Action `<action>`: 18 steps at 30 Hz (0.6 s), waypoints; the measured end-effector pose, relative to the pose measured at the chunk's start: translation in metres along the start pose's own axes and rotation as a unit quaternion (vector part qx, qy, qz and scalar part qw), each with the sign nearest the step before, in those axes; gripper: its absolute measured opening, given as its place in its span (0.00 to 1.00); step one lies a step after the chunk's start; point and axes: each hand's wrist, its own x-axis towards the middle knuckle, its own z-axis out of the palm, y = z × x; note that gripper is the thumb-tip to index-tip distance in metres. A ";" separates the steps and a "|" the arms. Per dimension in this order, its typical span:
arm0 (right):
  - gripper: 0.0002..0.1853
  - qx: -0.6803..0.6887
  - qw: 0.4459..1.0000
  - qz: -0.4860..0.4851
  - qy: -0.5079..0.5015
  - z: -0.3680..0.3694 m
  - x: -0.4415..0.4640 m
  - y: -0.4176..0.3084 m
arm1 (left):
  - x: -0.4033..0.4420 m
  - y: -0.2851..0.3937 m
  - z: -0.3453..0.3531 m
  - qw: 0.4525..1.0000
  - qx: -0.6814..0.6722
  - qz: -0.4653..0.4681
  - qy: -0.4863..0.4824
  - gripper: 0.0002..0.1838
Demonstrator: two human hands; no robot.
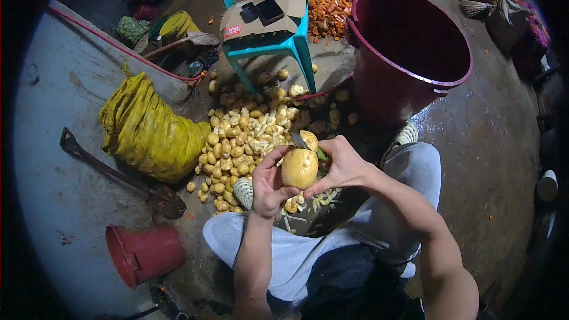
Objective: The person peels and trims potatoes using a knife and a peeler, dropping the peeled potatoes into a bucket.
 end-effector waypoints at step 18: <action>0.33 -0.227 0.957 -0.136 0.119 0.018 -0.006 0.006 | 0.004 -0.012 0.016 0.986 0.039 0.111 0.122 0.45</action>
